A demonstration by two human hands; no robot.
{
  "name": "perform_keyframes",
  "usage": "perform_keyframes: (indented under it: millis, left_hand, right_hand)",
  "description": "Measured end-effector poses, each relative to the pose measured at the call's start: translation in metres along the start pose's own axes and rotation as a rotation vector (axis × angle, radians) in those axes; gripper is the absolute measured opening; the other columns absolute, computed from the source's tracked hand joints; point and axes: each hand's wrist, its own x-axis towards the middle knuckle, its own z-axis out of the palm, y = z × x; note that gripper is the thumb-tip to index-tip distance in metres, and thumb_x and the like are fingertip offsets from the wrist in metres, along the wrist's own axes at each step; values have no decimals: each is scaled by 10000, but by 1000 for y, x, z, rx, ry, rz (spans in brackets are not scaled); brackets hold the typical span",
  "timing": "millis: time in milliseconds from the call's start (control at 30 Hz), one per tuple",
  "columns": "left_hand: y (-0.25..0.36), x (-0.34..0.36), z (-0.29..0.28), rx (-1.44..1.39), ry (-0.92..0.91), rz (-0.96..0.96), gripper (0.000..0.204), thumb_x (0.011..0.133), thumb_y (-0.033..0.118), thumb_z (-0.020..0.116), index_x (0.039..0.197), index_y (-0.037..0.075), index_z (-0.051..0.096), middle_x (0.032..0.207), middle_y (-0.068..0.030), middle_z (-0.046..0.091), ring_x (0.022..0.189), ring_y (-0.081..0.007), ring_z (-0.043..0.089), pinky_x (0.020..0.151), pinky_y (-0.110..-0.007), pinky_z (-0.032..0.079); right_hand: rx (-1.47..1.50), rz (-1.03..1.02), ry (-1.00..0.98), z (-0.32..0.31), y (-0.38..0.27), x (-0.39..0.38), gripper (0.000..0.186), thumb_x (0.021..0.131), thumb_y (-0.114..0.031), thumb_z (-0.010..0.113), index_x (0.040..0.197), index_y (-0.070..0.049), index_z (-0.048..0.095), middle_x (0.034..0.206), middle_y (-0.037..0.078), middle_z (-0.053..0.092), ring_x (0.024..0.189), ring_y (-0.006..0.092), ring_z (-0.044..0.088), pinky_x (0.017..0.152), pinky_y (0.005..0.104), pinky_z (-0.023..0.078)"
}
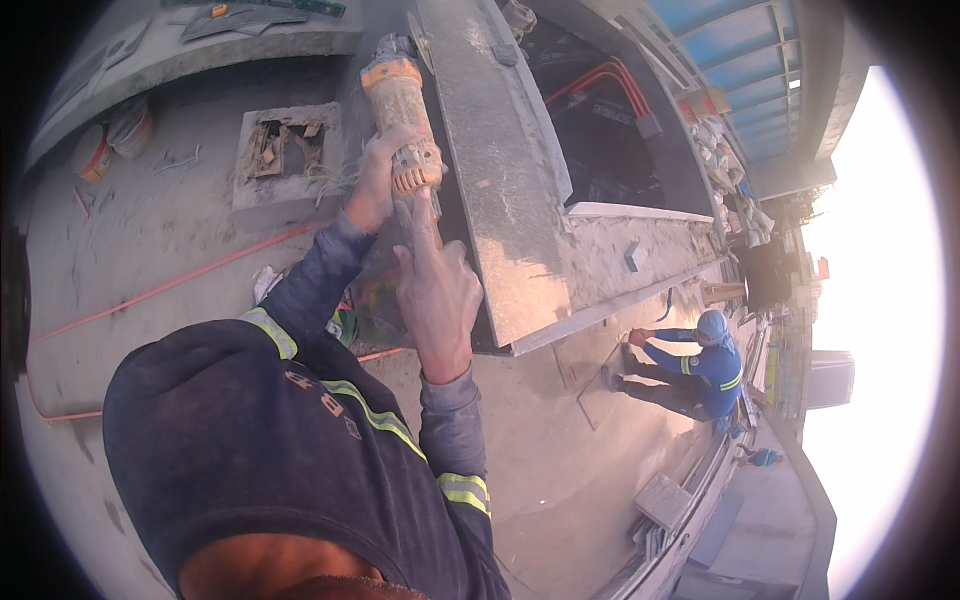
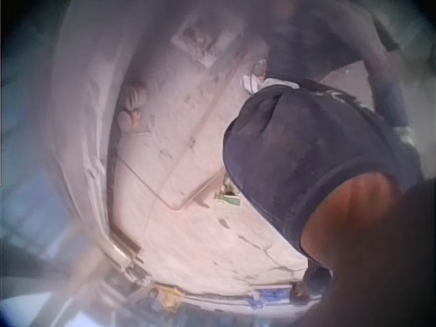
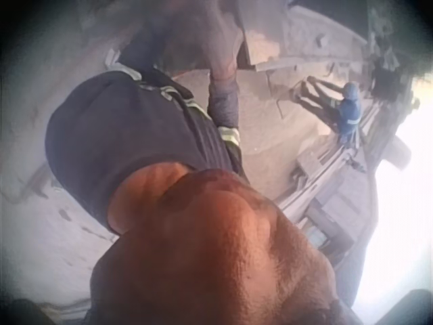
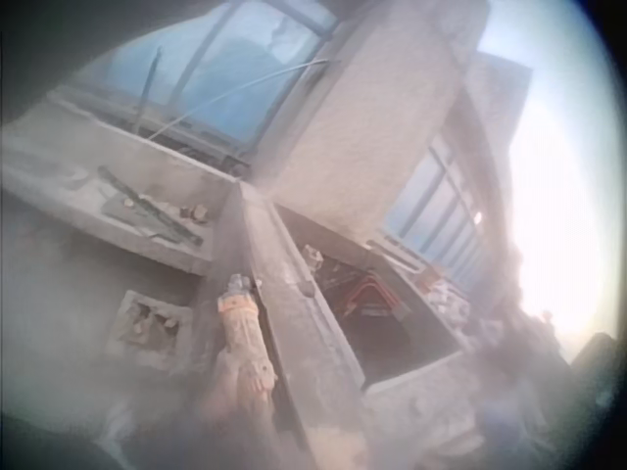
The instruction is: The person uses a handheld angle grinder to cut along the edge of a concrete ledge on a rooftop. The tool is held with both hands and guided steadily along the surface while dust is generated. Another worker is visible nearby but not interacting with the task.
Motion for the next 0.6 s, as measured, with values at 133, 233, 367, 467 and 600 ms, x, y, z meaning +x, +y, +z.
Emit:
perform_keyframes:
  millis: [133,233,367,467,600]
  left_hand:
    - [-1,8,-3,-3,-2,4,361,965,294,720,1151,-3,634,912,-136,716,737,-249,768,657,-372,663]
    - [-5,3,-4,-16,-10,13,373,961,297,727,1163,1,626,915,-138,717,730,-252,768,649,-373,665]
    - [-6,-17,4,-17,-22,8,392,950,296,743,1175,1,615,905,-140,716,719,-258,768,631,-371,662]
    - [-5,-30,7,7,16,-14,386,943,298,751,1164,7,624,898,-137,717,713,-255,766,630,-372,658]
    - [-13,-32,6,-28,2,-16,375,946,301,747,1155,10,639,900,-136,721,716,-257,767,630,-375,655]
  right_hand:
    - [-13,7,0,3,-1,5,880,941,-259,818,1710,-258,391,778,205,633,629,381,671,581,498,506]
    - [-12,33,-19,-1,-3,-3,882,938,-267,821,1709,-270,392,782,210,632,634,387,676,580,504,512]
    - [-29,25,0,-4,0,-22,882,940,-274,821,1709,-284,391,797,210,633,640,393,680,583,508,517]
    - [-9,43,-33,-12,-2,-34,875,945,-274,814,1710,-278,390,807,209,634,644,398,682,584,509,518]
    - [2,4,-27,-17,6,-41,874,953,-268,802,1716,-260,376,811,214,635,652,405,685,590,511,528]
